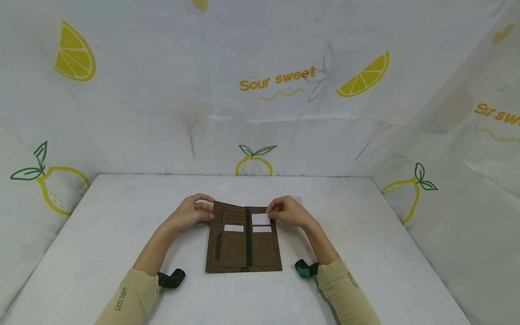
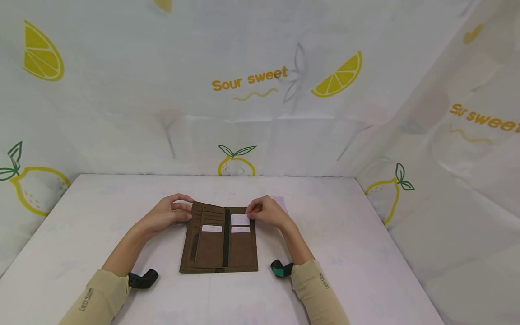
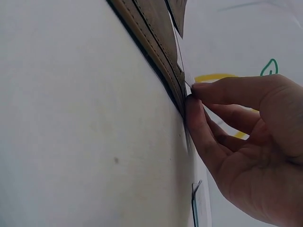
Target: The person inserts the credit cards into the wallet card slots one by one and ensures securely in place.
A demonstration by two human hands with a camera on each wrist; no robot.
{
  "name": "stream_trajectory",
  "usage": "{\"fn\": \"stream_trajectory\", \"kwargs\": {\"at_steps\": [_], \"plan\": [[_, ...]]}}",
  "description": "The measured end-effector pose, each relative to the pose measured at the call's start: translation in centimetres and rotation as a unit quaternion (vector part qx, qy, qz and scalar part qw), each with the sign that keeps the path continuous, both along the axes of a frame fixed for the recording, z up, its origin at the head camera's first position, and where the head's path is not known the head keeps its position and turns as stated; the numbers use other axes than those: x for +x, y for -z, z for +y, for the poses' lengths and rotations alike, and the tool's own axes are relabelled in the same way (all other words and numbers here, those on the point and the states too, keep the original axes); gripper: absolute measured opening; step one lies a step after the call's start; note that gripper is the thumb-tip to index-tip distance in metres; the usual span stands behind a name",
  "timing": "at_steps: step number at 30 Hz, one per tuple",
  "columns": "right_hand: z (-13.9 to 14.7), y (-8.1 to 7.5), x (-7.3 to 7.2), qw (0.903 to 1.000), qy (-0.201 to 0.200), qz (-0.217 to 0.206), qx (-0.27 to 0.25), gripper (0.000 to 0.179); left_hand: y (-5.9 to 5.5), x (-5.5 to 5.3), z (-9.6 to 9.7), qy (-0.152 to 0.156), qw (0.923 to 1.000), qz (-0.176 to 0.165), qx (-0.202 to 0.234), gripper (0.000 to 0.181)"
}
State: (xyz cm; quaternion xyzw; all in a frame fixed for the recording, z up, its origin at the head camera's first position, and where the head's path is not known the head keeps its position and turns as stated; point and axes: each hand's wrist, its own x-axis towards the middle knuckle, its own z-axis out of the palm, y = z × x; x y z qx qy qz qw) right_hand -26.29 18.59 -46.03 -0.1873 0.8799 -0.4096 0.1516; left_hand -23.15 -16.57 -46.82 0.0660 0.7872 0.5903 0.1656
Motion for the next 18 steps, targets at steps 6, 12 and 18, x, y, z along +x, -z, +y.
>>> {"fn": "stream_trajectory", "kwargs": {"at_steps": [6, 12, 18], "plan": [[0.3, -0.21, -0.02, 0.9996, -0.028, -0.004, 0.0, 0.006, 0.1, -0.1, 0.03, 0.002, 1.0, 0.001, -0.003, 0.053], [0.46, -0.32, 0.02, 0.9991, -0.042, -0.009, 0.004, 0.005, 0.22, -0.15, -0.04, 0.001, 0.9999, 0.006, -0.012, 0.053], [0.64, -0.27, 0.03, 0.9979, -0.063, -0.01, -0.007, 0.004, 0.32, -0.18, -0.07, 0.005, 0.9999, 0.008, -0.011, 0.052]]}}
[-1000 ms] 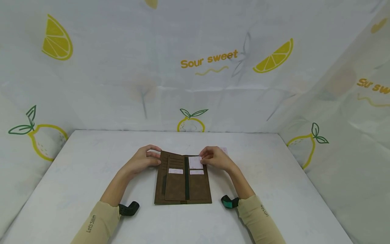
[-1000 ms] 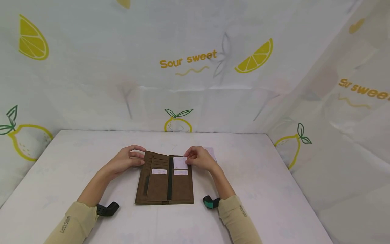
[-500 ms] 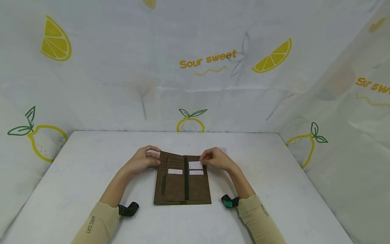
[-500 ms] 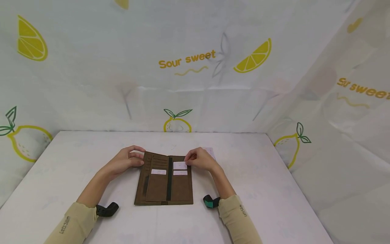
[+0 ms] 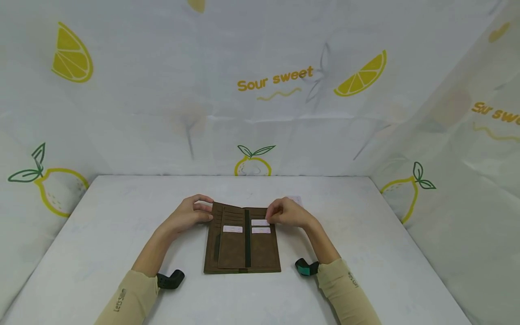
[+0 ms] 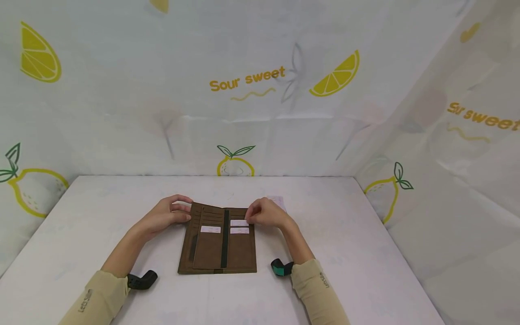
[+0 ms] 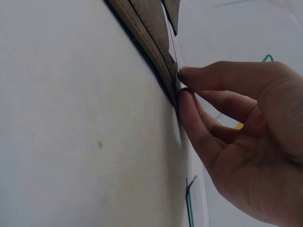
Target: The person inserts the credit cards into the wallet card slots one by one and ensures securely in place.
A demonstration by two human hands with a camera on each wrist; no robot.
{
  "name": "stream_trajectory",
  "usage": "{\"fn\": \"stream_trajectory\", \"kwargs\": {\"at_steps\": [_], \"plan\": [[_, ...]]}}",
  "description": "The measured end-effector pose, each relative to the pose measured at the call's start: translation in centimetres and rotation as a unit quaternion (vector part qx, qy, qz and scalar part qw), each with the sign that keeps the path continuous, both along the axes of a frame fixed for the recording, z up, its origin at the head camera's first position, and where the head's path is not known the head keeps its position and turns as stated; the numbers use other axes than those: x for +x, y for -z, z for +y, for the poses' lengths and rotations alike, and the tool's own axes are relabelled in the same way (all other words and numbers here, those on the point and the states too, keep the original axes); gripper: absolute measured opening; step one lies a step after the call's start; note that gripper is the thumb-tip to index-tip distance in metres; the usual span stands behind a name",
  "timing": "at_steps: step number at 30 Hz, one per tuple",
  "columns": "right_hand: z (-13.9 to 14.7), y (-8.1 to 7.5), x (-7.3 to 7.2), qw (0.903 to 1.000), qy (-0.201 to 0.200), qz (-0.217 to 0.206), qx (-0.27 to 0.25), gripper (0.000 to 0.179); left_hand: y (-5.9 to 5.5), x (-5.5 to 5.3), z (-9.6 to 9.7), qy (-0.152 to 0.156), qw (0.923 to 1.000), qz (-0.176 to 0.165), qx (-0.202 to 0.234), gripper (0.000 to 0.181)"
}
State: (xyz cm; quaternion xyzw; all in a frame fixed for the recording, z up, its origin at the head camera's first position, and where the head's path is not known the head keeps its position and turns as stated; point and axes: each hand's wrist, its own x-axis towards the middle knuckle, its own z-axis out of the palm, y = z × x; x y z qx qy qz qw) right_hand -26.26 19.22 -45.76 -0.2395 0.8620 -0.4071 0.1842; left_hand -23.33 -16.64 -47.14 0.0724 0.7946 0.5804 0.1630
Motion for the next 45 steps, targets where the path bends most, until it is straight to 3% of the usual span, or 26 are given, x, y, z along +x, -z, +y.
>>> {"fn": "stream_trajectory", "kwargs": {"at_steps": [7, 14, 21, 31, 38, 45], "plan": [[0.1, 0.0, 0.0, 1.0, -0.008, 0.001, 0.003, 0.004, 0.0, 0.1, 0.0, -0.001, 1.0, -0.003, 0.001, 0.053], [0.3, -0.1, -0.1, 0.9999, 0.012, -0.007, 0.004, 0.014, 0.1, 0.2, -0.1, -0.002, 1.0, -0.007, 0.004, 0.053], [2.2, -0.4, -0.5, 0.9963, 0.086, -0.004, -0.006, 0.023, 0.0, 0.3, -0.1, 0.001, 0.9999, -0.01, 0.005, 0.054], [6.2, -0.7, -0.9, 0.9748, 0.216, 0.057, -0.001, 0.036, 0.0, 0.2, 0.1, 0.004, 0.9999, -0.009, 0.009, 0.055], [7.0, 0.0, -1.4, 0.9669, 0.248, 0.042, 0.042, 0.052, -0.1, 0.2, 0.1, 0.006, 0.9999, -0.006, 0.007, 0.053], [7.0, 0.5, -1.8, 0.9654, 0.248, 0.02, 0.079, 0.064, -0.3, 0.2, 0.0, 0.007, 1.0, -0.003, -0.003, 0.053]]}}
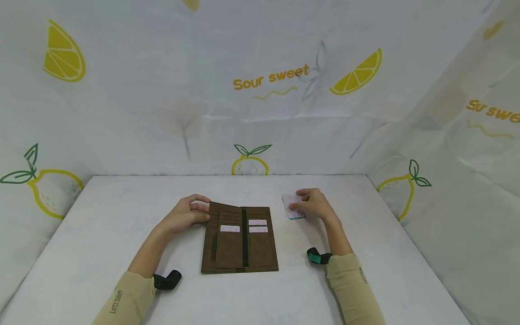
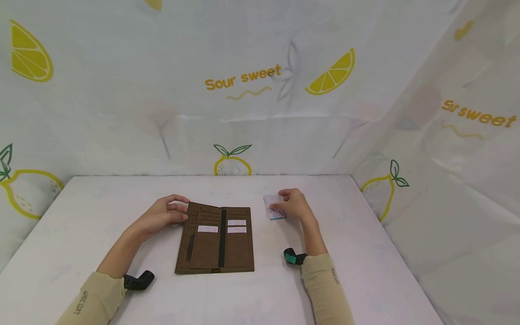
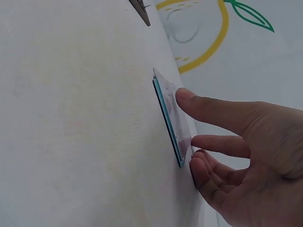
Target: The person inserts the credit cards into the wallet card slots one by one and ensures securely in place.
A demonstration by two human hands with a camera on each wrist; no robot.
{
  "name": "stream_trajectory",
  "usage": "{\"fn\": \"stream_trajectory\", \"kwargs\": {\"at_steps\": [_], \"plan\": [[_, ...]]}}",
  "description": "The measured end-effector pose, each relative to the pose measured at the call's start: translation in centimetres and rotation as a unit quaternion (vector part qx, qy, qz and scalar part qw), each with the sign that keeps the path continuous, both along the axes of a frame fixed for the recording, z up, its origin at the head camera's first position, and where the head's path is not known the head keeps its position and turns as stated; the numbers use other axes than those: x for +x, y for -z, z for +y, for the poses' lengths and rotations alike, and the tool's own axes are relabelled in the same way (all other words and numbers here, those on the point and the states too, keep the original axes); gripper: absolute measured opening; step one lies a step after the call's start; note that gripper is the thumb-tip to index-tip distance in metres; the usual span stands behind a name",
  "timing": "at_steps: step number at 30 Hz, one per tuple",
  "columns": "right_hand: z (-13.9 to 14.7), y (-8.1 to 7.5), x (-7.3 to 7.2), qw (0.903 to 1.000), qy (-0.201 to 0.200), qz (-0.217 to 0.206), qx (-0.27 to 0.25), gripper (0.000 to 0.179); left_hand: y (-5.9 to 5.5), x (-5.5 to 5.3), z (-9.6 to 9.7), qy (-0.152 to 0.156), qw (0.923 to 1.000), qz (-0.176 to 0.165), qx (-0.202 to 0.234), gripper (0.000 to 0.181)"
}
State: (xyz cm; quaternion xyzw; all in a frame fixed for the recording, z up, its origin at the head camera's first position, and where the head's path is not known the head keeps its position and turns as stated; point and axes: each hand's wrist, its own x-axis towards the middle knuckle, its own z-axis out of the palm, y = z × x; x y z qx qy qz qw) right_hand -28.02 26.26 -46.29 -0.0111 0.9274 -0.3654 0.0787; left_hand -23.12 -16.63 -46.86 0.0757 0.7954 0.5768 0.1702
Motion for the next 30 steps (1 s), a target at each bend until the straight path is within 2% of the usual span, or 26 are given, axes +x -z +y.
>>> {"fn": "stream_trajectory", "kwargs": {"at_steps": [7, 19, 24, 30], "plan": [[-0.23, -0.38, 0.36, 0.9996, -0.003, 0.011, 0.024, 0.061, -0.05, -0.03, -0.04, 0.0, 1.0, 0.0, 0.002, 0.053], [-0.31, -0.29, 0.32, 0.9998, 0.006, 0.019, 0.006, 0.063, 0.08, 0.0, -0.25, -0.003, 1.0, 0.002, 0.001, 0.053], [0.14, -0.17, 0.39, 0.9995, 0.011, 0.017, -0.023, 0.059, 0.13, 0.01, -0.15, -0.003, 1.0, 0.003, 0.0, 0.053], [0.23, -0.56, 0.57, 0.9953, 0.002, 0.024, -0.094, 0.047, 0.13, 0.01, -0.13, -0.002, 1.0, 0.003, 0.0, 0.052]]}}
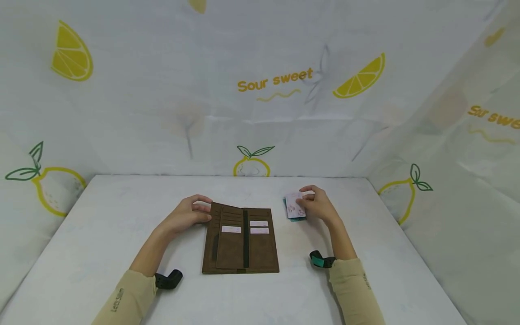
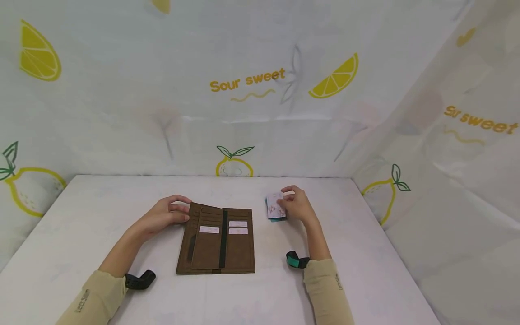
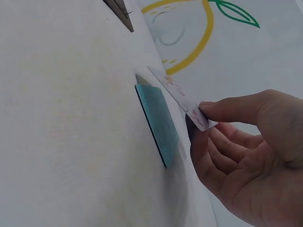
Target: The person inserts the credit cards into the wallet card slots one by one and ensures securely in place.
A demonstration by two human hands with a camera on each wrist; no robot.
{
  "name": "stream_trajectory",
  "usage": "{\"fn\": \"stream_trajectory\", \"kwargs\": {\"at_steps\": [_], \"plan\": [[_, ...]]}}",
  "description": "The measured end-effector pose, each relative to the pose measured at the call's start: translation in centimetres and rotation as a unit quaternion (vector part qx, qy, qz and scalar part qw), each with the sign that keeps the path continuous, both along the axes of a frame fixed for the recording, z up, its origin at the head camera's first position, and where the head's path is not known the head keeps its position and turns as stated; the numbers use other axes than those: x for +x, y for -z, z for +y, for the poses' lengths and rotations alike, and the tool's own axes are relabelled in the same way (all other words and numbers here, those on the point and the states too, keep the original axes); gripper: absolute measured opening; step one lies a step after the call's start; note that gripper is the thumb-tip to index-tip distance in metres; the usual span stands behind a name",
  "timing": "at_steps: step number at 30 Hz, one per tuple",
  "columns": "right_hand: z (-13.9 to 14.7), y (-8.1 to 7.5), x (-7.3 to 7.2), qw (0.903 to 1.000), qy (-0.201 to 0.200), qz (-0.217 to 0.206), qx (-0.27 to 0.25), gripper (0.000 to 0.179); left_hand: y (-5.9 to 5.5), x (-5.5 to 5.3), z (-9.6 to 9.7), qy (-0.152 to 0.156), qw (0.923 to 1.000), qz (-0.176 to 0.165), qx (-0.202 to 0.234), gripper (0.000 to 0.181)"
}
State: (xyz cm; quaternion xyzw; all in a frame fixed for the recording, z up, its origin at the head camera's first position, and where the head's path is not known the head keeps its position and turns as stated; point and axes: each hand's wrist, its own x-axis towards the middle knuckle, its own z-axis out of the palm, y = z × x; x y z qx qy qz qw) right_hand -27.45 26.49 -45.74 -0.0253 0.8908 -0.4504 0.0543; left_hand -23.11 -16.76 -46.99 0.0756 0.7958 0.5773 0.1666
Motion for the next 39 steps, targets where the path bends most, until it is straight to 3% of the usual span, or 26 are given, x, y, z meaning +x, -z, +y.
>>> {"fn": "stream_trajectory", "kwargs": {"at_steps": [5, 12, 27, 39], "plan": [[-0.9, -0.7, 0.3, 0.999, -0.013, 0.006, -0.042, 0.047, 0.0, -0.1, 0.2, 0.003, 1.0, 0.002, 0.001, 0.051], [-4.0, -1.6, 0.0, 0.9979, -0.046, 0.015, -0.043, 0.043, -0.2, -0.1, 0.4, 0.004, 1.0, 0.007, 0.002, 0.052], [-10.6, -1.1, 0.7, 0.9871, -0.109, -0.003, -0.117, 0.037, -0.1, -0.3, 0.2, 0.005, 1.0, 0.008, 0.0, 0.05], [-13.6, -1.0, 0.7, 0.9826, -0.166, -0.007, -0.083, 0.03, -0.3, 0.2, 0.2, 0.002, 1.0, 0.006, 0.005, 0.053]]}}
